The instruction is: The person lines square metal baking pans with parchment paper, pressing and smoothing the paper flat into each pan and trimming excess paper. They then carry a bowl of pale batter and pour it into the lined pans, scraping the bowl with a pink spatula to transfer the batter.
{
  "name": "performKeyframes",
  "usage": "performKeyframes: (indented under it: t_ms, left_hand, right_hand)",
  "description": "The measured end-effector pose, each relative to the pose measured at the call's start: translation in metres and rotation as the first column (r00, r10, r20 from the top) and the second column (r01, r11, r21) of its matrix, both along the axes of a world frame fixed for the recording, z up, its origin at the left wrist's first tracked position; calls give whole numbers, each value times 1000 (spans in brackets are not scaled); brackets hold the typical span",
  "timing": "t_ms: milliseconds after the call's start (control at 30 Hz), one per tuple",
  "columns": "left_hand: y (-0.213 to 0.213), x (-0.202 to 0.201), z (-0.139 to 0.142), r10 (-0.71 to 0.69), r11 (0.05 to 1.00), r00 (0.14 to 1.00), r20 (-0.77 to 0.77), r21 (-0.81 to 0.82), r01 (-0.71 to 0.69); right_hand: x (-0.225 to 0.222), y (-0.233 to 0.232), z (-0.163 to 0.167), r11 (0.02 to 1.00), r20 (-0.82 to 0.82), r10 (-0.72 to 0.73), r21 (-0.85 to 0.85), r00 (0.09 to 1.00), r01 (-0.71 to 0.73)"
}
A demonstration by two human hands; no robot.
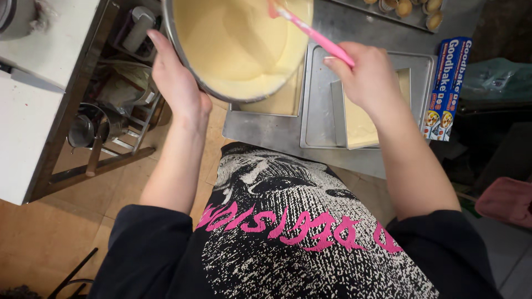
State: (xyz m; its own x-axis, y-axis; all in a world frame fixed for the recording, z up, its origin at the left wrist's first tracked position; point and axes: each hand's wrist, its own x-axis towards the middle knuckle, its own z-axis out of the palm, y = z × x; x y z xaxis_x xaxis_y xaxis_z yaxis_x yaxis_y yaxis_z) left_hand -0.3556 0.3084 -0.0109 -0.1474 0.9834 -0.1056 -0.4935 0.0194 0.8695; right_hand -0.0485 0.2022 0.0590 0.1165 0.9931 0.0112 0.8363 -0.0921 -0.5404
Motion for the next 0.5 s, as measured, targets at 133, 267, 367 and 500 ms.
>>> performKeyframes:
  t_ms: [133,267,367,500]
  left_hand:
    - [10,-5,15,-5,998,1000,-10,59,6]
    - [14,-2,18,24,999,999,-44,27,-23]
    - [14,3,9,55,996,990,-132,82,-45]
    - [12,12,-11,100,992,981,-164,90,-86]
  right_hand:
    - [16,-23,-27,995,-158,-101,-9,982,101]
    - [33,-52,-61,990,-278,-129,17,952,139]
    - [40,-71,-84,982,-321,-178,-3,930,187]
    - [42,-86,-103,979,-383,-200,-31,902,204]
